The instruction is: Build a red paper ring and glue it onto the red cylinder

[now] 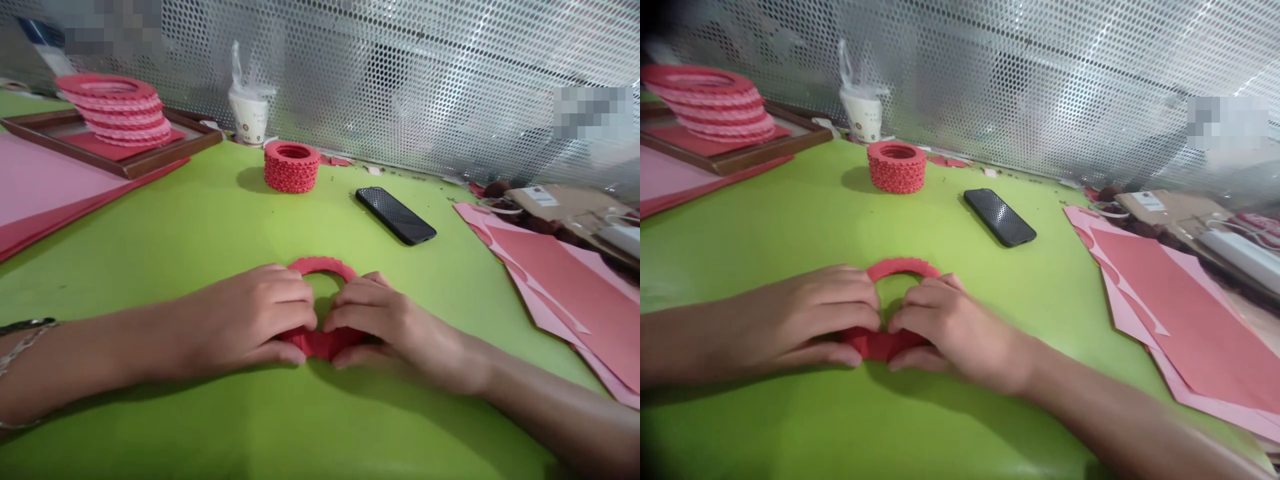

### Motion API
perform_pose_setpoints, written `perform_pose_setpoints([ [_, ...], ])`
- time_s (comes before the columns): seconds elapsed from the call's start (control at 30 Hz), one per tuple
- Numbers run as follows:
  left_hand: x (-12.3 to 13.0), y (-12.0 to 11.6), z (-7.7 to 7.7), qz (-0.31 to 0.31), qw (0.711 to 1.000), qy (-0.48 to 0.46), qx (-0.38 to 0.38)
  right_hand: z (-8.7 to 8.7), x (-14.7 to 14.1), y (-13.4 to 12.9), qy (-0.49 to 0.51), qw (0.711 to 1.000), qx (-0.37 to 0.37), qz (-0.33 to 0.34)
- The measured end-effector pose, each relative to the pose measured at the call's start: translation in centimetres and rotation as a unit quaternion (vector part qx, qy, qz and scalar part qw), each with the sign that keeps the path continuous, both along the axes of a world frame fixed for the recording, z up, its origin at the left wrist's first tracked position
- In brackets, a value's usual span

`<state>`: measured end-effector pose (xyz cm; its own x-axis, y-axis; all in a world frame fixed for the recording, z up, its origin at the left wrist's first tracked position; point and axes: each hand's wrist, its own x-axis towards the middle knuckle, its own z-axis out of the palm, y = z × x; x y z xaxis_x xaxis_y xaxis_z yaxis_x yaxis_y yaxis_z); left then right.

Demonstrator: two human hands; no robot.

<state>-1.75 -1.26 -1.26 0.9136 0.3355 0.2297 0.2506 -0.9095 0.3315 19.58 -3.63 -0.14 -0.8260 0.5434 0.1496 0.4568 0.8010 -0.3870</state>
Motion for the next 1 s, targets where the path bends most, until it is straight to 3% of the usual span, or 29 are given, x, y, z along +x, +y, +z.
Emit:
perform_pose_setpoints([
  [0.17,-0.7,0.6,0.5,-0.027,0.999,0.024,0.035,0.7,0.8,0.6,-0.029,0.999,-0.010,0.029],
  [0.4,-1.3,0.3,1.0,0.036,0.998,0.049,0.018,1.4,1.5,0.9,-0.053,0.998,-0.039,0.013],
  [0.7,-0.7,-0.3,0.6,-0.012,0.995,0.056,0.086,1.2,0.7,0.0,-0.061,0.998,0.003,0.013],
  [1.0,-0.5,0.0,0.5,-0.024,0.996,0.043,0.073,0.8,0.6,0.6,-0.030,0.998,-0.003,0.046],
])
